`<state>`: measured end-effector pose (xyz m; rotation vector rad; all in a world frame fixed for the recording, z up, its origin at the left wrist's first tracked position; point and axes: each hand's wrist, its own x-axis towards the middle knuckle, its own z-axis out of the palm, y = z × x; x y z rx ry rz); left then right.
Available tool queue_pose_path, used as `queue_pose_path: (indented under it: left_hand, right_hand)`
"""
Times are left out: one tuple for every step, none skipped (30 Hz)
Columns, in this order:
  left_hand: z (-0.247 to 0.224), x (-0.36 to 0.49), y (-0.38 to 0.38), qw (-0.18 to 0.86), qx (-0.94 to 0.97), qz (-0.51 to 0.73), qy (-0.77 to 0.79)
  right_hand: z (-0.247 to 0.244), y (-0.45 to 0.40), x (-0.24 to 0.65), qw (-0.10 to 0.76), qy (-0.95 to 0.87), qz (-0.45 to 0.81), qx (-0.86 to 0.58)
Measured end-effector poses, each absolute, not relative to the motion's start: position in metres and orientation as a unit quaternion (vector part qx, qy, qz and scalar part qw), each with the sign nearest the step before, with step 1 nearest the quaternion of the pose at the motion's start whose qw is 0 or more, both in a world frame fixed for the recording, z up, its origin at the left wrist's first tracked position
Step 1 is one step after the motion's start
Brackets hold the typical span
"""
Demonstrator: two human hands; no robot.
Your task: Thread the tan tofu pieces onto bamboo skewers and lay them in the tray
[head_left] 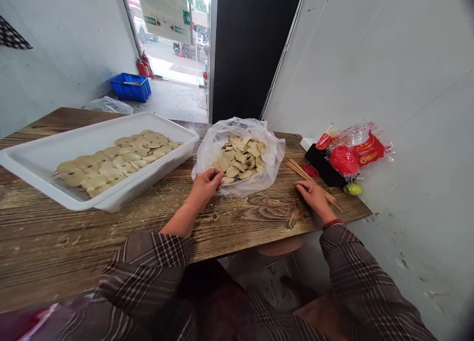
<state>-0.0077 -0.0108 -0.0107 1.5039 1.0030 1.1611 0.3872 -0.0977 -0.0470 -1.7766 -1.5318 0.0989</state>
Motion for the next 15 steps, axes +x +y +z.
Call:
queue_pose_path:
  left_hand:
    - [-0.011, -0.008, -0.011, 0.477, 0.614, 0.475, 0.411]
    - [-0.011, -0.008, -0.011, 0.478, 0.614, 0.475, 0.411]
    - [-0.012, -0.008, -0.011, 0.478, 0.614, 0.475, 0.410]
    - [-0.012, -0.007, -0.011, 0.478, 0.615, 0.475, 0.410]
    - [-0.012, -0.007, -0.011, 0.477, 0.617, 0.473, 0.410]
    - [-0.011, -0.007, -0.012, 0.475, 0.620, 0.469, 0.412]
    - [-0.011, -0.007, -0.012, 0.470, 0.626, 0.465, 0.414]
    - [-0.011, -0.006, -0.012, 0.462, 0.635, 0.460, 0.416]
    - [-0.010, -0.006, -0.013, 0.449, 0.647, 0.453, 0.418]
    - [-0.010, -0.006, -0.014, 0.434, 0.662, 0.445, 0.419]
    - [-0.010, -0.005, -0.014, 0.416, 0.680, 0.437, 0.417]
    - [-0.010, -0.004, -0.015, 0.400, 0.698, 0.428, 0.413]
    - [-0.010, -0.004, -0.016, 0.384, 0.714, 0.421, 0.406]
    - [-0.010, -0.003, -0.017, 0.369, 0.730, 0.415, 0.398]
    - [-0.010, -0.003, -0.018, 0.355, 0.744, 0.410, 0.390]
  right_hand:
    - [-0.050, -0.093, 0.382, 0.376, -0.614, 0.035, -0.693]
    - [-0.051, -0.090, 0.378, 0.370, -0.619, 0.026, -0.692]
    - [-0.051, -0.087, 0.376, 0.369, -0.619, 0.013, -0.693]
    - [-0.048, -0.086, 0.375, 0.370, -0.616, -0.003, -0.696]
    - [-0.044, -0.086, 0.374, 0.372, -0.612, -0.017, -0.698]
    - [-0.039, -0.086, 0.371, 0.375, -0.610, -0.029, -0.698]
    - [-0.031, -0.088, 0.366, 0.379, -0.613, -0.040, -0.692]
    - [-0.022, -0.091, 0.359, 0.383, -0.624, -0.050, -0.680]
    - [-0.011, -0.095, 0.348, 0.388, -0.639, -0.061, -0.662]
    - [0.000, -0.098, 0.335, 0.395, -0.670, -0.097, -0.621]
    - [0.011, -0.102, 0.319, 0.390, -0.704, -0.129, -0.579]
    - [0.022, -0.105, 0.301, 0.387, -0.729, -0.159, -0.542]
    - [0.032, -0.107, 0.282, 0.376, -0.750, -0.180, -0.513]
    - [0.039, -0.107, 0.263, 0.358, -0.770, -0.193, -0.491]
    - [0.045, -0.107, 0.245, 0.334, -0.792, -0.195, -0.472]
